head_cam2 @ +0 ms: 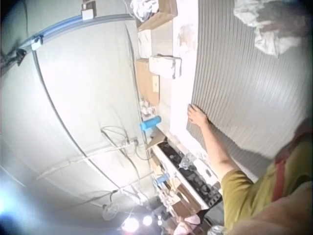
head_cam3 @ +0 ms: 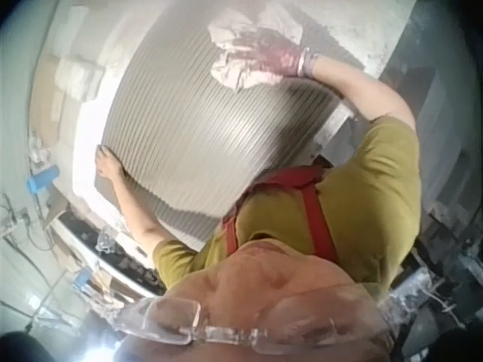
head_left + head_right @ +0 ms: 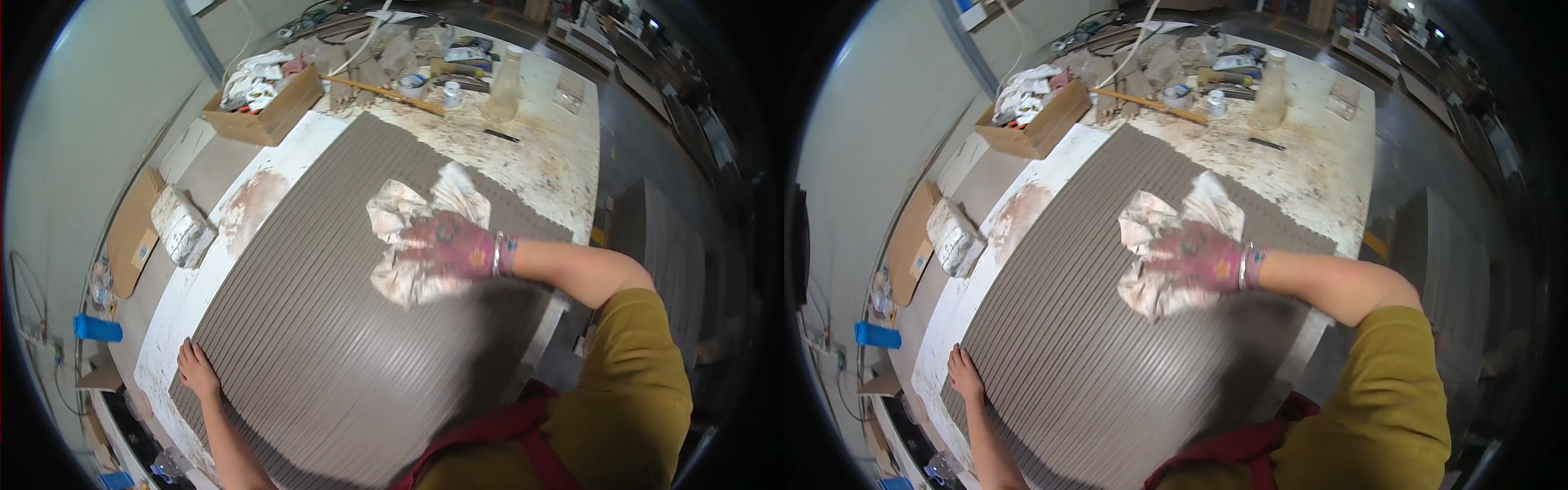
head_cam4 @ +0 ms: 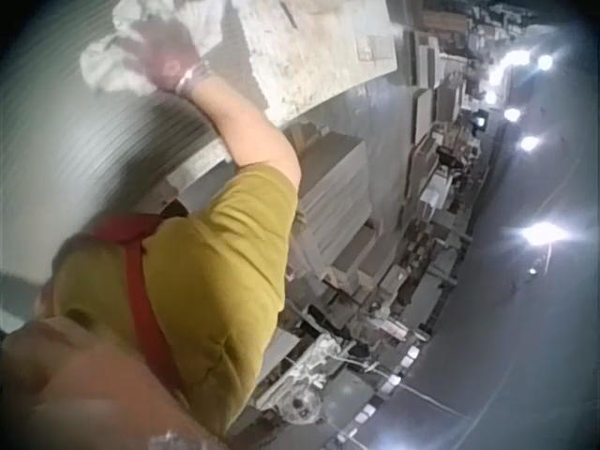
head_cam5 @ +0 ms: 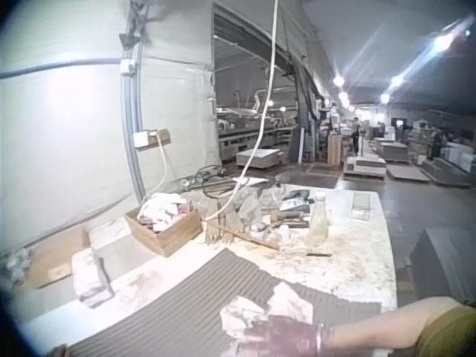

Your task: The person wipes the surface of a grooved wood panel using a cloth, periodically wetting the cloth from a plastic bottle and rubbing it across the panel before stacking the panel on top of others.

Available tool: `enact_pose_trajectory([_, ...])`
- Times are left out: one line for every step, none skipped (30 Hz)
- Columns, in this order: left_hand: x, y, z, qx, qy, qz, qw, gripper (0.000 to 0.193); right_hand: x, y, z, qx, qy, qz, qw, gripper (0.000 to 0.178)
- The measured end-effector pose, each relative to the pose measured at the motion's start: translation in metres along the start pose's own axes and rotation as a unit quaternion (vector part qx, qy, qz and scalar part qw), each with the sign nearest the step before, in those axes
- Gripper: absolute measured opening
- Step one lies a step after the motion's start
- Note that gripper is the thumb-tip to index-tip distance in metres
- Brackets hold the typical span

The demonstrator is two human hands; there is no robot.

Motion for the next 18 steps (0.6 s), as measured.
enact_pose_trajectory([-0.004, -0.001, 0.001, -0.003, -0.002, 0.001, 1.000, 0.048, 0.013, 0.003, -0.030, 0.034, 0.130, 0.009, 0.991, 0.044])
enact_pose_trajectory([-0.004, 0.000, 0.002, -0.015, 0.003, 0.004, 1.000, 0.049, 0.026, 0.008, -0.063, 0.066, 0.258, 0.030, 0.963, 0.046])
enact_pose_trajectory([0.006, -0.003, 0.007, -0.028, -0.012, 0.013, 0.999, 0.049, 0.077, 0.029, -0.125, 0.076, 0.246, 0.195, 0.947, 0.043])
enact_pose_trajectory([0.016, -0.005, 0.012, -0.035, -0.023, 0.018, 0.999, 0.049, 0.147, 0.086, -0.170, 0.123, -0.030, 0.448, 0.885, 0.037])
enact_pose_trajectory([0.011, -0.007, 0.011, -0.035, -0.043, 0.008, 0.998, 0.050, 0.127, 0.087, -0.211, 0.141, 0.141, 0.408, 0.891, 0.034])
enact_pose_trajectory([-0.001, -0.010, 0.007, -0.011, -0.074, -0.005, 0.997, 0.050, 0.097, 0.090, -0.253, 0.169, 0.316, 0.377, 0.854, 0.032])
enact_pose_trajectory([0.008, -0.008, 0.002, -0.010, -0.062, -0.016, 0.998, 0.050, 0.088, 0.111, -0.280, 0.269, 0.281, 0.361, 0.848, 0.036])
enact_pose_trajectory([0.017, 0.000, -0.008, 0.021, -0.060, -0.001, 0.998, 0.050, 0.069, 0.111, -0.277, 0.252, 0.256, 0.367, 0.858, 0.042])
enact_pose_trajectory([0.023, 0.009, -0.018, 0.054, -0.061, 0.012, 0.997, 0.049, 0.062, 0.115, -0.262, 0.246, 0.209, 0.382, 0.866, 0.041])
enact_pose_trajectory([0.040, 0.014, -0.024, 0.082, -0.021, 0.067, 0.994, 0.048, 0.054, 0.115, -0.259, 0.209, 0.253, 0.374, 0.867, 0.042])
enact_pose_trajectory([0.060, 0.024, -0.032, 0.105, 0.017, 0.122, 0.987, 0.046, 0.048, 0.116, -0.254, 0.168, 0.295, 0.367, 0.866, 0.043])
enact_pose_trajectory([0.082, 0.039, -0.041, 0.138, 0.067, 0.186, 0.970, 0.043, 0.046, 0.116, -0.251, 0.174, 0.299, 0.366, 0.864, 0.041])
enact_pose_trajectory([0.121, 0.059, -0.050, 0.116, 0.118, 0.219, 0.962, 0.040, 0.040, 0.121, -0.254, 0.181, 0.308, 0.372, 0.857, 0.039])
enact_pose_trajectory([0.157, 0.084, -0.064, 0.090, 0.160, 0.258, 0.949, 0.039, 0.039, 0.123, -0.257, 0.189, 0.312, 0.372, 0.853, 0.037])
enact_pose_trajectory([0.185, 0.109, -0.070, 0.056, 0.166, 0.296, 0.939, 0.040, 0.058, 0.130, -0.263, 0.245, 0.188, 0.380, 0.872, 0.039])
enact_pose_trajectory([0.214, 0.136, -0.074, 0.022, 0.169, 0.325, 0.930, 0.042, 0.087, 0.141, -0.269, 0.298, 0.062, 0.384, 0.872, 0.040])
enact_pose_trajectory([0.235, 0.162, -0.084, -0.018, 0.187, 0.336, 0.923, 0.043, 0.112, 0.146, -0.267, 0.340, -0.071, 0.382, 0.857, 0.042])
enact_pose_trajectory([0.244, 0.186, -0.091, -0.030, 0.151, 0.342, 0.927, 0.044, 0.103, 0.131, -0.252, 0.392, -0.196, 0.345, 0.830, 0.041])
Point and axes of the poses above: each hand's wrist, its own y-axis away from the middle knuckle, its own z-axis out of the palm, x = y × z, the point moved 10 cm from there along -y, towards the middle knuckle, and after that the axes turned 2 degrees about -z, right-handed, at the moved point
